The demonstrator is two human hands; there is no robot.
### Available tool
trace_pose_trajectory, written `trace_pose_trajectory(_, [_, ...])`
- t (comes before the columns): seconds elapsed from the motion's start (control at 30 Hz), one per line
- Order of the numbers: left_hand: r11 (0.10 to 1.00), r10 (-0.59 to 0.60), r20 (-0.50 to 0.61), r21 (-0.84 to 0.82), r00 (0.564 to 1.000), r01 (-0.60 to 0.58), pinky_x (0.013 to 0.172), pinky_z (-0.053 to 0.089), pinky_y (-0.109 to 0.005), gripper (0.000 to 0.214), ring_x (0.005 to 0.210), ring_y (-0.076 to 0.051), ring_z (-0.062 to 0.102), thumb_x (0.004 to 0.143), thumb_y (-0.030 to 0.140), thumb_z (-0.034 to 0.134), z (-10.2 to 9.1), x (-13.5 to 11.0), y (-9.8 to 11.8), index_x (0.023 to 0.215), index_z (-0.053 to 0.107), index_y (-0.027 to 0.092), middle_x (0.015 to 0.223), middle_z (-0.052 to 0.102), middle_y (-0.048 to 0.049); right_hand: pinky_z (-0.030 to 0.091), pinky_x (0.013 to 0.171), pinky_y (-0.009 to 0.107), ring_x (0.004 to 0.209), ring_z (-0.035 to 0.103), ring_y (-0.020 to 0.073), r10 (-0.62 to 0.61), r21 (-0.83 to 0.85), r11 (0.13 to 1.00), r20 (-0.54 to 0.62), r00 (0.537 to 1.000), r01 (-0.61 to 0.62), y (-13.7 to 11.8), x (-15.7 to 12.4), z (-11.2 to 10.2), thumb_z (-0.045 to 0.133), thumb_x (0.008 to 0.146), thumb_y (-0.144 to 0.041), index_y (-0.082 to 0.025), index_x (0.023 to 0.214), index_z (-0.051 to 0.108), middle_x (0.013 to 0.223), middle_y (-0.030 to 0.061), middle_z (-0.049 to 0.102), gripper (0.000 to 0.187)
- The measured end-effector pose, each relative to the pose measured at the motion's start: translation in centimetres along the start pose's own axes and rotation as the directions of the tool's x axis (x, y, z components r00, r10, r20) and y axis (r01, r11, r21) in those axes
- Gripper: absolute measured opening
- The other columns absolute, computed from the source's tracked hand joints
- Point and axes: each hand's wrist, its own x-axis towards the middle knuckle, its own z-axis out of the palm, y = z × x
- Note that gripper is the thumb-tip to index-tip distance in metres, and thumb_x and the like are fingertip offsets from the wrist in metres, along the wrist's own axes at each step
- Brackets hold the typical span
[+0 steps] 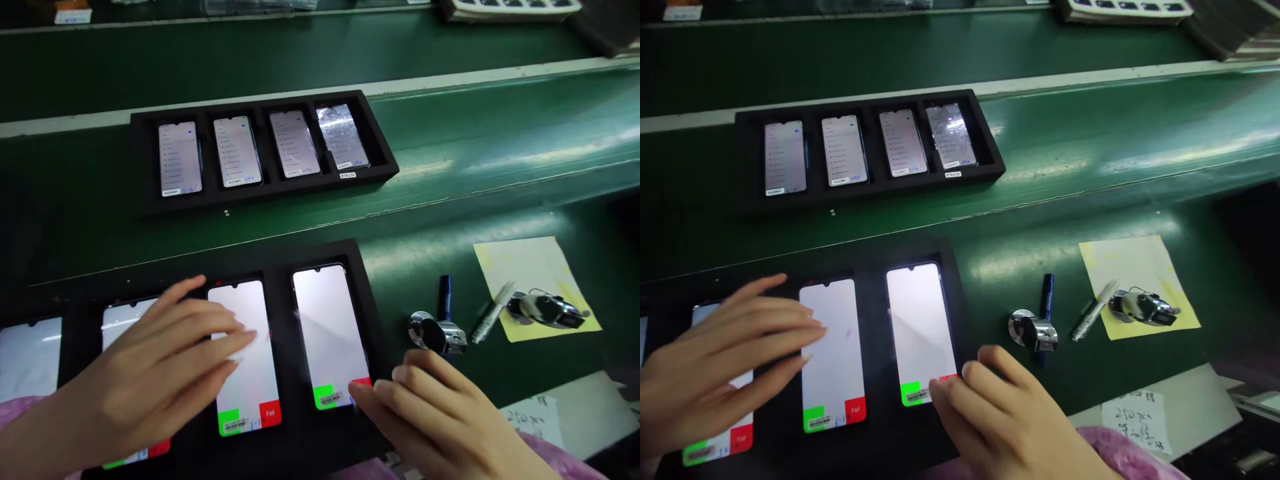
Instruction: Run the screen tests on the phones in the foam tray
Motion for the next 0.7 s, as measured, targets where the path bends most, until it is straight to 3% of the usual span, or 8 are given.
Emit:
trace_pose_trajectory(0.1, [0.942, 0.003, -0.075, 0.336, 0.997, 0.023, 0.127, 0.039, -0.066, 0.018, 0.112, -0.028, 0.071, 0.101, 0.034, 0.063, -0.8, 0.7, -0.8, 0.113, 0.076, 0.031, 0.117, 0.075, -0.003, 0.045, 0.06, 0.036, 0.068, 0.056, 0.0158, 0.036, 0.103, 0.994, -0.055, 0.998, -0.03, 1.8, 3.2, 0.6, 0.057, 0.103, -0.011, -0.019, 0.098, 0.076, 0.08, 0.0012, 0.065, 0.021])
trace_pose_trajectory(0.2, [0.851, -0.11, -0.041, 0.513, 0.993, 0.116, 0.12, 0.037, -0.08, 0.032, 0.128, -0.041, 0.063, 0.106, 0.042, 0.053, -1.0, 1.3, -1.6, 0.109, 0.078, 0.023, 0.132, 0.069, -0.0131, 0.047, 0.062, 0.029, 0.07, 0.057, 0.0117, 0.286, 0.35, 0.91, -0.141, 0.948, -0.222, 4.1, 6.7, 1.4, 0.069, 0.102, -0.021, -0.022, 0.095, 0.075, 0.086, 0.0004, 0.063, 0.009])
trace_pose_trajectory(0.3, [0.848, -0.109, 0.003, 0.521, 0.994, 0.092, 0.117, 0.033, -0.085, 0.033, 0.132, -0.045, 0.061, 0.107, 0.041, 0.053, -0.9, 1.5, -2.3, 0.108, 0.078, 0.019, 0.139, 0.067, -0.0159, 0.044, 0.06, 0.028, 0.067, 0.053, 0.0108, 0.538, 0.566, 0.741, -0.179, 0.824, -0.361, 5.6, 8.9, 1.9, 0.075, 0.097, -0.025, -0.022, 0.093, 0.074, 0.085, -0.0006, 0.059, 0.005])
trace_pose_trajectory(0.37, [0.869, -0.115, -0.001, 0.484, 0.993, 0.101, 0.115, 0.034, -0.086, 0.031, 0.132, -0.044, 0.061, 0.106, 0.039, 0.054, -0.9, 1.4, -2.7, 0.108, 0.079, 0.02, 0.138, 0.068, -0.0152, 0.044, 0.061, 0.029, 0.071, 0.054, 0.0118, 0.596, 0.652, 0.664, -0.169, 0.785, -0.365, 5.9, 9.5, 2.0, 0.075, 0.095, -0.026, -0.022, 0.092, 0.071, 0.087, 0.0001, 0.061, 0.006])
trace_pose_trajectory(0.57, [0.926, -0.144, -0.03, 0.349, 0.989, 0.145, 0.112, 0.041, -0.082, 0.023, 0.134, -0.043, 0.06, 0.104, 0.038, 0.059, -1.7, 1.7, -4.0, 0.1, 0.079, 0.026, 0.13, 0.07, -0.0109, 0.039, 0.059, 0.03, 0.067, 0.052, 0.0117, 0.634, 0.733, 0.581, -0.137, 0.761, -0.352, 4.8, 9.6, 1.8, 0.074, 0.095, -0.027, -0.022, 0.091, 0.067, 0.085, -0.0008, 0.062, 0.009])
trace_pose_trajectory(0.7, [0.926, -0.113, -0.074, 0.355, 0.991, 0.132, 0.122, 0.03, -0.082, 0.022, 0.136, -0.039, 0.061, 0.104, 0.033, 0.062, -2.4, 1.9, -3.3, 0.088, 0.076, 0.029, 0.124, 0.073, -0.0042, 0.042, 0.061, 0.029, 0.07, 0.054, 0.0115, 0.634, 0.724, 0.594, -0.151, 0.759, -0.352, 4.2, 9.7, 1.7, 0.072, 0.095, -0.023, -0.022, 0.091, 0.065, 0.089, -0.0005, 0.063, 0.008])
